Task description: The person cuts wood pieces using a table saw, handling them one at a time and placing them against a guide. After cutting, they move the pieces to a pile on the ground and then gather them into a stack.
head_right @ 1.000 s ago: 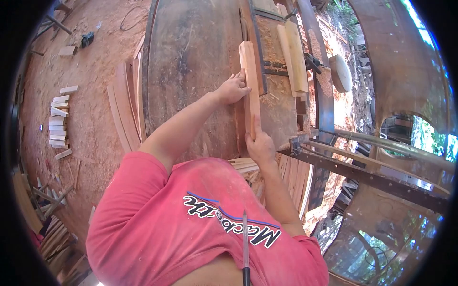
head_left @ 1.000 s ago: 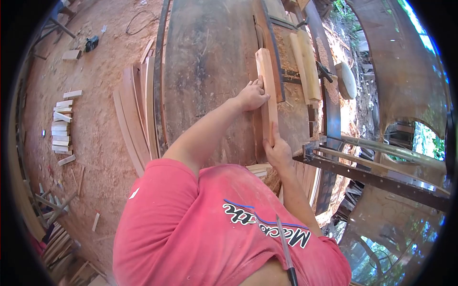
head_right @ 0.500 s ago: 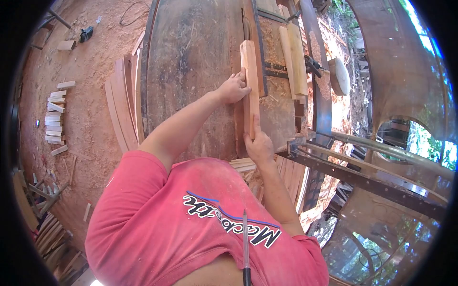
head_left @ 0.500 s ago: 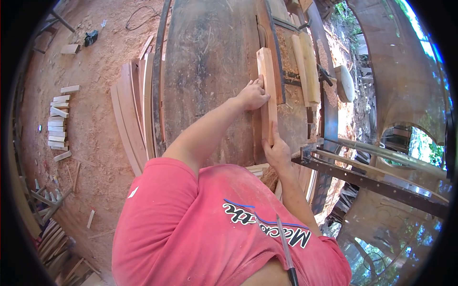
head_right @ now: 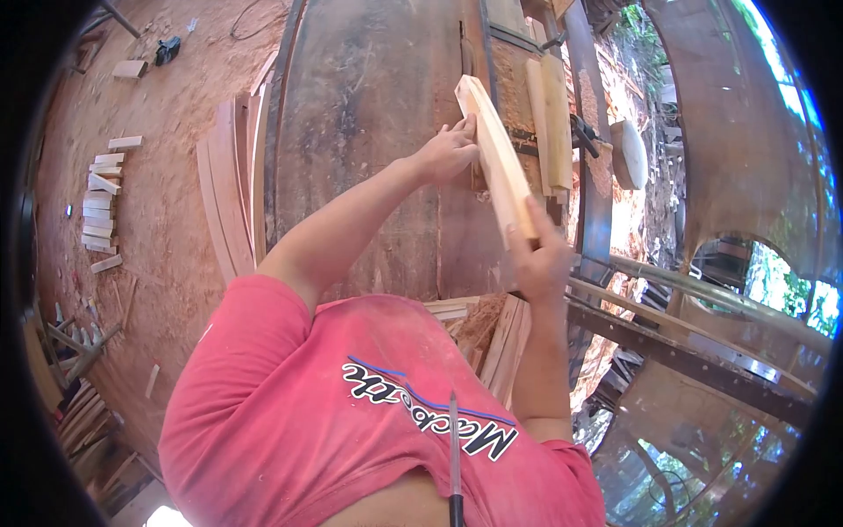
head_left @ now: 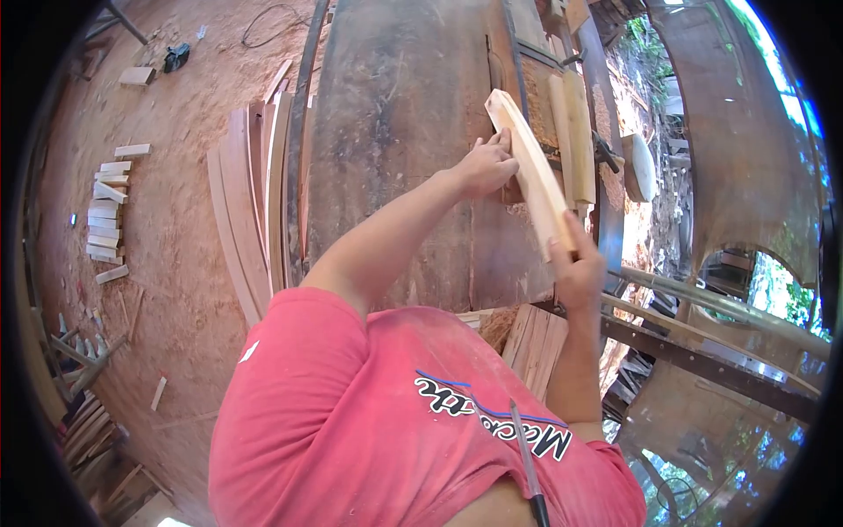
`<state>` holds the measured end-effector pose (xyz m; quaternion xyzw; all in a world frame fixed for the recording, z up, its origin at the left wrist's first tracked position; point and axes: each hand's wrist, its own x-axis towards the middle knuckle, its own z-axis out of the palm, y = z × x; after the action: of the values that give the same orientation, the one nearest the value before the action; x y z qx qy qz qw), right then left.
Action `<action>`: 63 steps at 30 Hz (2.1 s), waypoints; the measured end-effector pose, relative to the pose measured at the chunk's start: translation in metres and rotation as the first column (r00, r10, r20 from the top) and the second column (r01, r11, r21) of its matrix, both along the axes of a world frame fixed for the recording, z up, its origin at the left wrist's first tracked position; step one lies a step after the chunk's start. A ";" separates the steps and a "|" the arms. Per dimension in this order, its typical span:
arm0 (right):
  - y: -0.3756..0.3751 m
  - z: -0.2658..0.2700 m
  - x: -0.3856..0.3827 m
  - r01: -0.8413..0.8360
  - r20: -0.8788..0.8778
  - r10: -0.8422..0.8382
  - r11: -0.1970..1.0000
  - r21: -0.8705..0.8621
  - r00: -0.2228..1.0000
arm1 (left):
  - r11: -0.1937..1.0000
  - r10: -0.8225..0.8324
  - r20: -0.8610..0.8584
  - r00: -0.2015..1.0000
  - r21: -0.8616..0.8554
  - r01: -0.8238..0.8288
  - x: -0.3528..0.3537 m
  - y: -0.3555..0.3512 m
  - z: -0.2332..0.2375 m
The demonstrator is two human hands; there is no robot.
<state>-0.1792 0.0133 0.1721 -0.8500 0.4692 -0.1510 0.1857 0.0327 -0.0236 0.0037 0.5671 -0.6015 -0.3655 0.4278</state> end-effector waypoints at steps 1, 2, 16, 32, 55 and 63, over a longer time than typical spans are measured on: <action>-0.008 0.011 0.007 -0.005 -0.003 0.005 1.000 0.001 1.000 | 1.000 0.005 -0.030 1.000 -0.003 -0.005 0.001 -0.003 0.002; -0.016 0.022 0.016 0.022 0.022 -0.022 1.000 0.013 1.000 | 1.000 0.009 -0.033 0.999 -0.002 -0.009 0.002 -0.007 0.004; -0.139 0.090 0.098 0.024 0.119 -0.007 0.990 -0.136 0.993 | 0.978 0.196 -0.403 0.894 0.007 -0.211 0.007 -0.042 0.033; -0.254 0.117 0.177 -0.128 0.041 0.128 0.992 -0.019 0.991 | 0.947 0.310 -0.422 0.852 0.055 -0.317 0.010 -0.083 0.038; 0.116 -0.080 -0.054 0.262 -0.270 -0.178 0.912 0.316 0.946 | 0.944 0.187 -0.113 0.976 0.294 -0.147 -0.074 0.087 0.009; 0.137 -0.136 -0.108 -0.048 0.313 -0.695 0.372 0.927 0.647 | 0.945 0.303 0.259 0.917 0.039 -0.324 -0.108 0.096 0.014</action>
<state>-0.2870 0.1503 0.0360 -0.3824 0.5455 -0.2162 0.7137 -0.0755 0.0723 0.0180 0.7144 -0.5365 -0.2421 0.3784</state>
